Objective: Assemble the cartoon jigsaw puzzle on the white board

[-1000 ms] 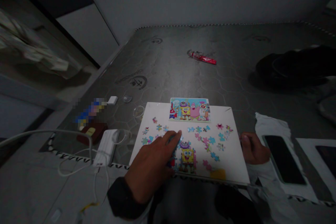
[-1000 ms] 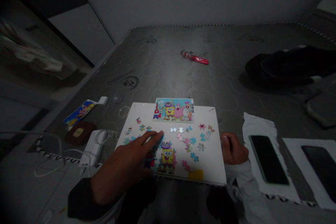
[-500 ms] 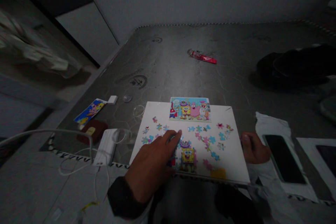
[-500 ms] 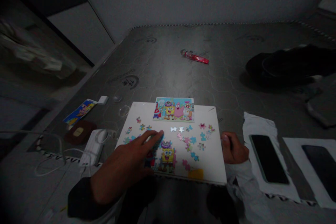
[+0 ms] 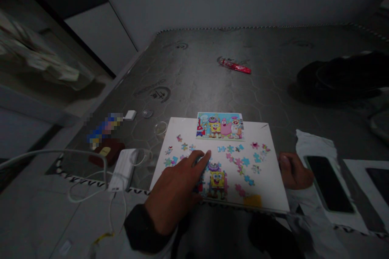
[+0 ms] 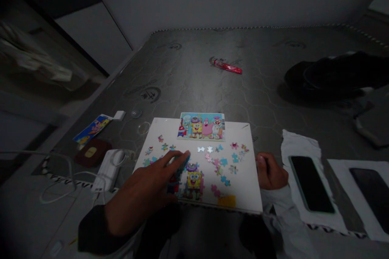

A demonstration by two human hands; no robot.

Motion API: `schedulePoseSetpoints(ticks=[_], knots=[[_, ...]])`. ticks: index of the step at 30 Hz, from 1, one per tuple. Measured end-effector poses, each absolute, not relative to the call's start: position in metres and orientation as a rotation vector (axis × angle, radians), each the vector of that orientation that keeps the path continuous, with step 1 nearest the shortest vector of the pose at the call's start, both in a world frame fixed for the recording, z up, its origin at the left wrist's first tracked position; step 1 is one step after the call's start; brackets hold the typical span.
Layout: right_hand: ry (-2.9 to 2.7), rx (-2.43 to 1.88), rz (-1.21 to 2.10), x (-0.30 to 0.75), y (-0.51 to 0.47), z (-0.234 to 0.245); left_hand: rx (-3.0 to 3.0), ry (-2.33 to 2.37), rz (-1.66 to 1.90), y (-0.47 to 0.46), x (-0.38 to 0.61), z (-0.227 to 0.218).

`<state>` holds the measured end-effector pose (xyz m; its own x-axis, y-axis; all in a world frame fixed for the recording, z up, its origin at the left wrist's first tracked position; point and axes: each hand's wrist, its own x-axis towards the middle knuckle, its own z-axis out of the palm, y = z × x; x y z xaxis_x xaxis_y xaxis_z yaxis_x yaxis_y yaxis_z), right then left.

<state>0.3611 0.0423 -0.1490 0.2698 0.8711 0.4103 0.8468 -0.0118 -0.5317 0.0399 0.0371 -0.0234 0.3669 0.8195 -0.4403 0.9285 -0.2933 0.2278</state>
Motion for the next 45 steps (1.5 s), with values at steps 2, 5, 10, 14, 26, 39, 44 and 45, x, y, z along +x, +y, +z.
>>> schedulePoseSetpoints(ticks=[2,5,10,14,26,39,44,45], knots=[[-1.555,-1.841,0.031,0.3607,0.0423,-0.1486,2.189,1.508,-0.344,0.0369,0.0396,-0.0234],[-1.552,-1.851,0.015,0.3596,0.0420,-0.1476,2.197,1.504,-0.343,0.0365,0.0390,-0.0235],[-1.532,-1.855,0.041,0.3590,0.0422,-0.1474,2.210,1.519,-0.330,0.0359,0.0390,-0.0244],[-1.529,-1.841,0.020,0.3578,0.0426,-0.1472,2.206,1.505,-0.325,0.0350,0.0382,-0.0239],[-1.544,-1.861,0.014,0.3611,0.0420,-0.1495,2.215,1.511,-0.340,0.0368,0.0411,-0.0219],[-1.561,-1.837,0.007,0.3598,0.0425,-0.1476,2.207,1.498,-0.321,0.0360,0.0391,-0.0206],[-1.544,-1.831,-0.003,0.3601,0.0432,-0.1504,2.196,1.492,-0.326,0.0369,0.0396,-0.0217],[-1.546,-1.828,-0.005,0.3605,0.0433,-0.1510,2.198,1.493,-0.316,0.0368,0.0392,-0.0222]])
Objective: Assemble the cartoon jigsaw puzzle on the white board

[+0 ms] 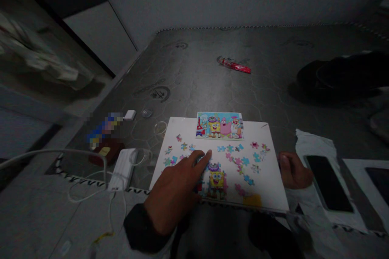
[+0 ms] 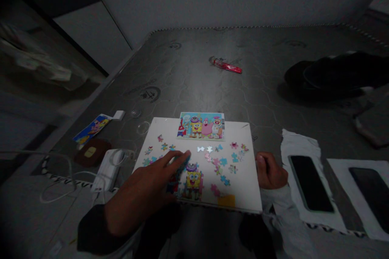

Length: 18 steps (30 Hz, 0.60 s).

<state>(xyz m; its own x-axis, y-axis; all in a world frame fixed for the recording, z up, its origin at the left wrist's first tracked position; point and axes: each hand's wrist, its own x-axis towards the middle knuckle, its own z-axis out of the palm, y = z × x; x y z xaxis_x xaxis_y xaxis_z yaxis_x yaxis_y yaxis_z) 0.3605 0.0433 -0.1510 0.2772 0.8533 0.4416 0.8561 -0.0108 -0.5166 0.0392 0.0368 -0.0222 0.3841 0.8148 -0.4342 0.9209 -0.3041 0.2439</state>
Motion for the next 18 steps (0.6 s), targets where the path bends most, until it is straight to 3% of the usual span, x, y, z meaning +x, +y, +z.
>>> schedulePoseSetpoints(ticks=[18], knots=[[-1.585,-1.765,-0.012,0.3629,0.0437,-0.1524,2.203,1.522,-0.331,0.0356,0.0381,-0.0254]])
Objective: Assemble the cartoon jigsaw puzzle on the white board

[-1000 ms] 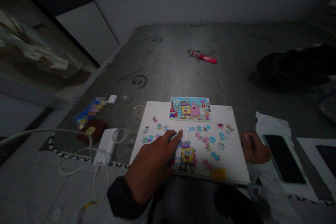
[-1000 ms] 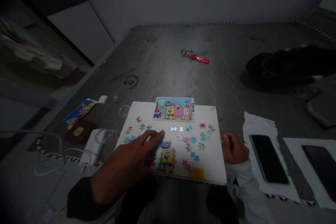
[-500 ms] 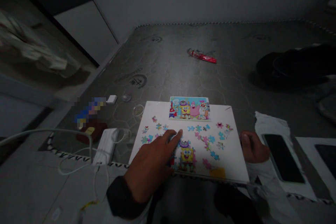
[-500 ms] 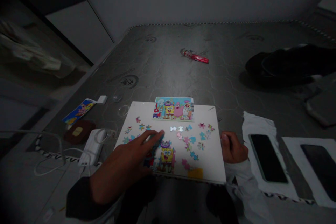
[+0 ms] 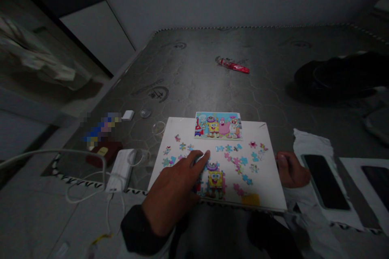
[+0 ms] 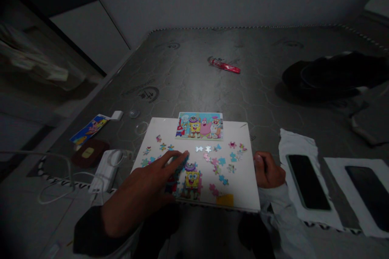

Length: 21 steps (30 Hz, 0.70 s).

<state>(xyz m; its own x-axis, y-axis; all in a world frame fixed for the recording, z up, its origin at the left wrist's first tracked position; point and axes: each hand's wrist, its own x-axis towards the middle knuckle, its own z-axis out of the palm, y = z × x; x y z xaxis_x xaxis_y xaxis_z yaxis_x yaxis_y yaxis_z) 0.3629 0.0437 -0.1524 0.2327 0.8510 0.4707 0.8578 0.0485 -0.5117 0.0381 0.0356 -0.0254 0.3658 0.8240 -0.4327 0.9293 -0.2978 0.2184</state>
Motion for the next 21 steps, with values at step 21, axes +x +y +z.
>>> schedulePoseSetpoints(ticks=[21], knots=[[-1.562,-1.801,0.000,0.3621,0.0423,-0.1532,2.198,1.515,-0.327,0.0359,0.0398,-0.0226]])
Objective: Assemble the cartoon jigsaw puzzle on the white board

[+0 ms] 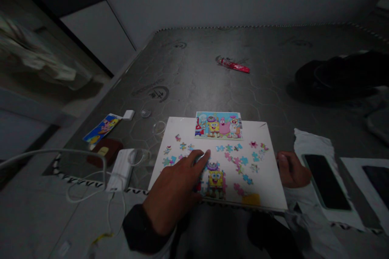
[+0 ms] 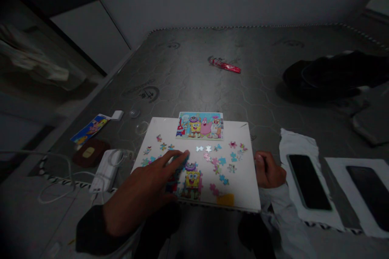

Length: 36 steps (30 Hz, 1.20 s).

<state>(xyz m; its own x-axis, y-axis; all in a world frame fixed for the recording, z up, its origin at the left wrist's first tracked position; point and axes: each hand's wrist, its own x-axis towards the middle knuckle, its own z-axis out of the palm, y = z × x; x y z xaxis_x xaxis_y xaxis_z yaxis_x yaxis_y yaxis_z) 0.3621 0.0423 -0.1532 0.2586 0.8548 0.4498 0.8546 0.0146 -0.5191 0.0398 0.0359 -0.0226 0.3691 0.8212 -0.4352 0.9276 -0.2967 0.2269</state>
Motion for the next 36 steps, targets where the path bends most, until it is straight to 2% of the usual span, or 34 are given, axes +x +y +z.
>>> schedulePoseSetpoints(ticks=[36], knots=[[-1.523,-1.790,0.031,0.3553,0.0434,-0.1473,2.209,1.519,-0.297,0.0358,0.0383,-0.0308]])
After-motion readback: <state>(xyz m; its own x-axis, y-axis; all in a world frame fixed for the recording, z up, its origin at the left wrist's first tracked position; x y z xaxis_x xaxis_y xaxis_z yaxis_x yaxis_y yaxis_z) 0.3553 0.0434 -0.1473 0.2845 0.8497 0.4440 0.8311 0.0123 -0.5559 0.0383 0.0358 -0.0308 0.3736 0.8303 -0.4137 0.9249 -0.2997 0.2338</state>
